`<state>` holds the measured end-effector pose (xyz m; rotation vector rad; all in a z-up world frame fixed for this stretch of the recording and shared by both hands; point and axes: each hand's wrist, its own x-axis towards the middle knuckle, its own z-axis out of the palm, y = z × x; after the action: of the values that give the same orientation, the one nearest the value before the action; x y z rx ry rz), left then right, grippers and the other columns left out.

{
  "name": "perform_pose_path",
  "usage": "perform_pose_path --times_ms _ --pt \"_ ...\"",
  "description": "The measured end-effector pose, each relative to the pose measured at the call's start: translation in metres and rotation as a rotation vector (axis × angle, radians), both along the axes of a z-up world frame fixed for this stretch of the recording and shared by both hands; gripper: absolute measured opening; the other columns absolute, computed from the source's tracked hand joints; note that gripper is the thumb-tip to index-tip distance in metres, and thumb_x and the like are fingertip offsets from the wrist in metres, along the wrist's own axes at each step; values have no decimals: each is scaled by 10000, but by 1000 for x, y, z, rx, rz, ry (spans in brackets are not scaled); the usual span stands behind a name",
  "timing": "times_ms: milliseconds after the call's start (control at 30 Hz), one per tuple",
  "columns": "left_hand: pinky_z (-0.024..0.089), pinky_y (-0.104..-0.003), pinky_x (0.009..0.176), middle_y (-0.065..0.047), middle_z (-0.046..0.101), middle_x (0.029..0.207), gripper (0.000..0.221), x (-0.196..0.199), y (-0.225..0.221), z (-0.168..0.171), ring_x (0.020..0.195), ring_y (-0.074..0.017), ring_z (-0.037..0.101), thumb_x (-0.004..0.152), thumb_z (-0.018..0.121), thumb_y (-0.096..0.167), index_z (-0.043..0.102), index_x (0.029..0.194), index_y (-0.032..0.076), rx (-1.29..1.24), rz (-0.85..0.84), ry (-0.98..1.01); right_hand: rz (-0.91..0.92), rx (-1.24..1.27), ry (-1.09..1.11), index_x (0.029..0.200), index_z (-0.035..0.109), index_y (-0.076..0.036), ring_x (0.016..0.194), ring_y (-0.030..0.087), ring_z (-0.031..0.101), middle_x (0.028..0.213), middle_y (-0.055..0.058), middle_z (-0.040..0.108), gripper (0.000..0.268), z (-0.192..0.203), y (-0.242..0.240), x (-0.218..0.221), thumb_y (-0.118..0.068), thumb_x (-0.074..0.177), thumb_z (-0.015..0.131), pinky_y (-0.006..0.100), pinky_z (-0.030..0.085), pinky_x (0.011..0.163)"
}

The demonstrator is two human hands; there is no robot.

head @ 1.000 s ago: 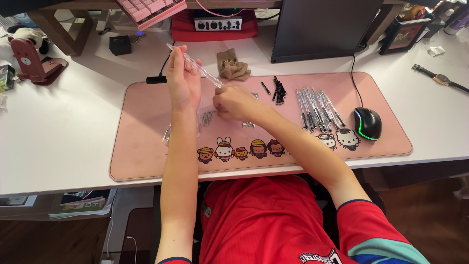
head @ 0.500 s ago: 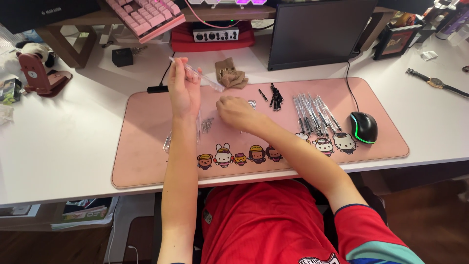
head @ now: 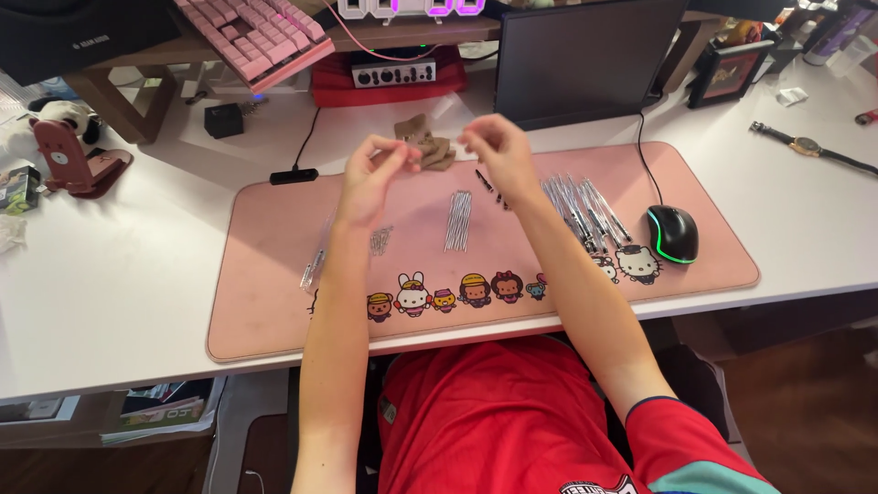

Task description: The person assembles a pen by inserting a cartridge and a spring into the pen body and then screwing on the tip by hand.

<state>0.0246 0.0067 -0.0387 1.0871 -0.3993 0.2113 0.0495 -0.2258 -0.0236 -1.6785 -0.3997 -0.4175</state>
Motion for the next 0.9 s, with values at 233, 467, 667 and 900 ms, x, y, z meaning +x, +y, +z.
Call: perform_pose_path --times_ms 233,467,667,900 --pt "676 -338 843 -212 786 974 132 0 5 -5 755 -209 787 1035 741 65 692 1144 9 165 -36 -3 -1 353 154 1164 705 -158 942 70 669 1015 -15 732 84 0 -10 3 -170 1081 696 185 570 796" --pt "617 -304 848 -150 815 1012 65 -15 1 13 750 -182 729 1005 727 136 673 1014 101 282 19 123 33 457 173 1064 716 -179 895 73 630 1037 -5 738 74 14 -7 -11 -235 1021 735 219 514 814" --pt "659 -284 776 -206 790 959 140 1 3 -9 726 -179 766 1027 749 64 699 1140 -4 175 -8 15 58 405 115 1198 706 -165 918 45 650 1058 6 749 107 3 -6 -3 -167 1092 688 157 548 806" --pt "651 -268 779 -191 796 962 129 1 3 -8 719 -159 756 1031 742 68 698 1135 6 174 2 20 64 371 92 1200 725 -173 899 47 638 1025 8 750 118 -4 -6 3 -165 1083 709 162 541 791"
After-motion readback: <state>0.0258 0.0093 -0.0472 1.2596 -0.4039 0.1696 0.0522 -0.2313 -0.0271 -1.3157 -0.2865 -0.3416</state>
